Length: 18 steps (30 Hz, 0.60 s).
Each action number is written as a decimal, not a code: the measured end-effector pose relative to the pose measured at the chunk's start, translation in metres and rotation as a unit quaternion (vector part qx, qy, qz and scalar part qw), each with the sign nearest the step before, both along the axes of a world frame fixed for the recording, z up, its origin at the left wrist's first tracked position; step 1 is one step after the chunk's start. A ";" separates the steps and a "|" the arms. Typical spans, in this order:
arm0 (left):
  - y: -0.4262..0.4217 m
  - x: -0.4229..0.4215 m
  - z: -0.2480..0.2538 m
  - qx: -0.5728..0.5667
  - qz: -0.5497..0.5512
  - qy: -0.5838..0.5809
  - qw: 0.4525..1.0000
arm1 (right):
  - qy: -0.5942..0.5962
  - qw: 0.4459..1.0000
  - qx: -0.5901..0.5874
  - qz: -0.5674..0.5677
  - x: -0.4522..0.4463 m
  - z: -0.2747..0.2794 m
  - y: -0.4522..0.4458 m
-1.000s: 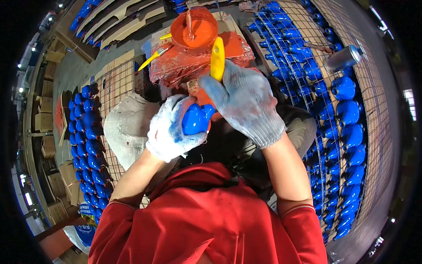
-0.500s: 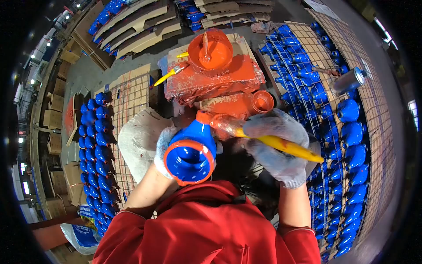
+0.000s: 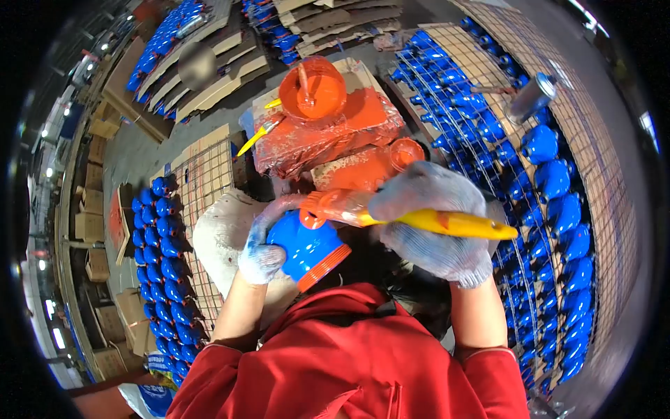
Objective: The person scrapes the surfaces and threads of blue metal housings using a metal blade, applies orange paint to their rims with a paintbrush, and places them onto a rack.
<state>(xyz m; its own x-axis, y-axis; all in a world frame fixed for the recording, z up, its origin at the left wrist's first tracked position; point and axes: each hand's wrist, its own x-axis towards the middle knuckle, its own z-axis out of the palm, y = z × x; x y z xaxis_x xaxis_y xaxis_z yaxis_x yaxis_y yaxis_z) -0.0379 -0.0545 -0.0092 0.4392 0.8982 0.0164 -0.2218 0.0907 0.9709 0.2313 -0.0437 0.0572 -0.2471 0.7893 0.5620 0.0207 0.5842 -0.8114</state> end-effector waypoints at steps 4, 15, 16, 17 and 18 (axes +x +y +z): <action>-0.009 -0.014 0.001 -0.101 0.083 -0.111 0.985 | -0.053 0.978 -0.086 -0.180 0.005 -0.006 -0.011; -0.200 -0.185 -0.017 -0.103 0.567 0.015 0.817 | 0.037 0.977 -0.182 -0.108 -0.034 -0.059 0.030; -0.221 -0.191 -0.030 -0.122 0.613 0.108 0.773 | 0.019 0.975 -0.210 -0.069 -0.043 -0.060 0.031; -0.246 -0.198 -0.053 -0.161 0.642 0.181 0.727 | 0.000 0.971 -0.235 -0.033 -0.053 -0.059 0.030; -0.272 -0.202 -0.075 -0.201 0.663 0.252 0.675 | -0.006 0.971 -0.237 -0.019 -0.066 -0.056 0.029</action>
